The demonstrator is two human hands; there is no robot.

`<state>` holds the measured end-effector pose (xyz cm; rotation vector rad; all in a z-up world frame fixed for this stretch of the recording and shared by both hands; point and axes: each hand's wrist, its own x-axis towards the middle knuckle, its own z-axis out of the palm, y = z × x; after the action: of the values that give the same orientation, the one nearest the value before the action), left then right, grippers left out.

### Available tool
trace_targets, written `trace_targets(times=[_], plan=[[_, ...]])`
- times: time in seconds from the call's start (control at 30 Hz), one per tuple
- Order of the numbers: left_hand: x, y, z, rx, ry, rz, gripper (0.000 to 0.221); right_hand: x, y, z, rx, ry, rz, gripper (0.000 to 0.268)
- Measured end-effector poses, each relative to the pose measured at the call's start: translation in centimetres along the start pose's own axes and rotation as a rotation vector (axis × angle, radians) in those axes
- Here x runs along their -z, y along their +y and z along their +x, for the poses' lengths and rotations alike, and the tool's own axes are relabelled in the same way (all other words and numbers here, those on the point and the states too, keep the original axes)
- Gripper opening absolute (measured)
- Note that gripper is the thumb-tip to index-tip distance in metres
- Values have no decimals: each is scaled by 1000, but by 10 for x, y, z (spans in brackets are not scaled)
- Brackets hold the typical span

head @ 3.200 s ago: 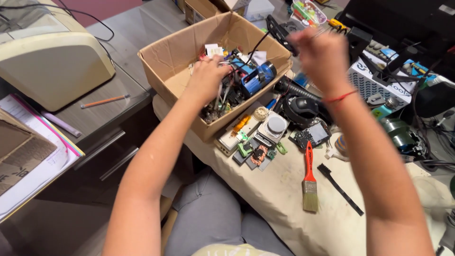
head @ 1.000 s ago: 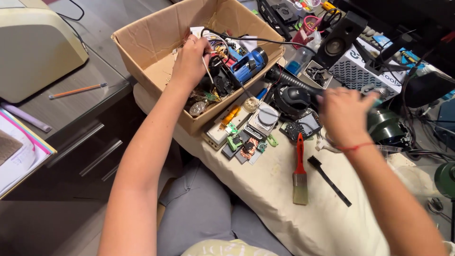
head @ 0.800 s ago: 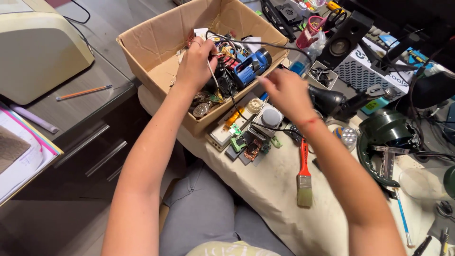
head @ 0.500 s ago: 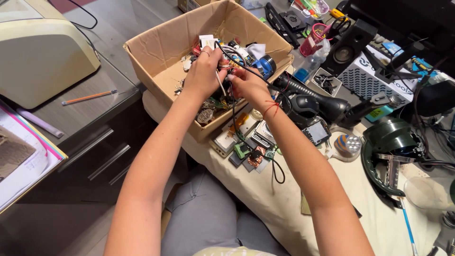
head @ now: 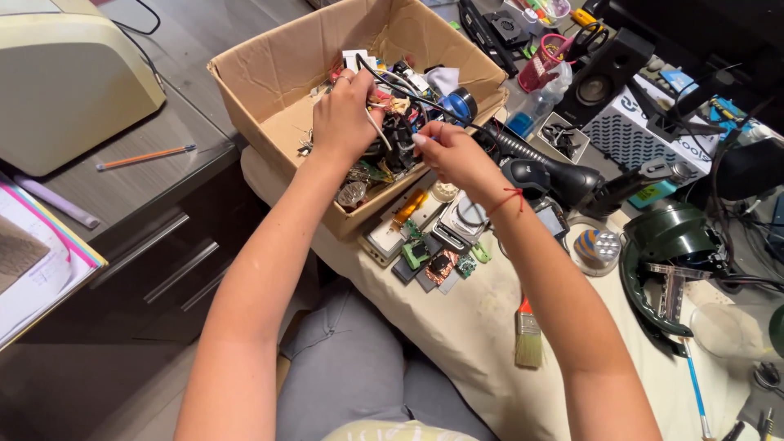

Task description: Cleaning dust from electronic components using a brush and sorting through a box of miscellaneous parts and cables.

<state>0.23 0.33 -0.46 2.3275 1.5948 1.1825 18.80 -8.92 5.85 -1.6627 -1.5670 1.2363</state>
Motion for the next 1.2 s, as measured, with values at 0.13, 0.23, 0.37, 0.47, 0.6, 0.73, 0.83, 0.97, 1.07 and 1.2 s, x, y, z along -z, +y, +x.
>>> trace_targets(times=[0.13, 0.23, 0.37, 0.47, 0.6, 0.73, 0.83, 0.97, 1.07, 1.2], plan=[[10, 6, 1, 69, -4, -132, 29, 14, 5, -8, 120, -13, -385, 26], [9, -1, 1, 88, -21, -127, 16, 14, 6, -19, 198, -144, -502, 26], [9, -8, 6, 131, 54, -92, 28, 19, 0, -30, 262, -100, -502, 27], [-1, -12, 6, 53, 49, 53, 27, 27, -1, -41, 290, -117, -342, 29], [0, -5, 4, -121, 176, 61, 30, 42, 9, -42, 317, -153, 258, 23], [-19, -9, 3, -278, 186, 257, 40, 39, 4, -41, 339, -183, 424, 21], [-18, -10, 3, -363, 153, 202, 37, 29, -5, -36, 338, -96, 331, 29], [-8, -7, 3, -256, 141, 121, 38, 36, -6, -41, 306, -315, 171, 28], [-9, -8, 3, -239, 165, 164, 39, 50, 2, -43, 331, -401, 225, 26], [-15, -8, 4, -289, 160, 250, 53, 68, 11, -47, 425, -476, 348, 24]])
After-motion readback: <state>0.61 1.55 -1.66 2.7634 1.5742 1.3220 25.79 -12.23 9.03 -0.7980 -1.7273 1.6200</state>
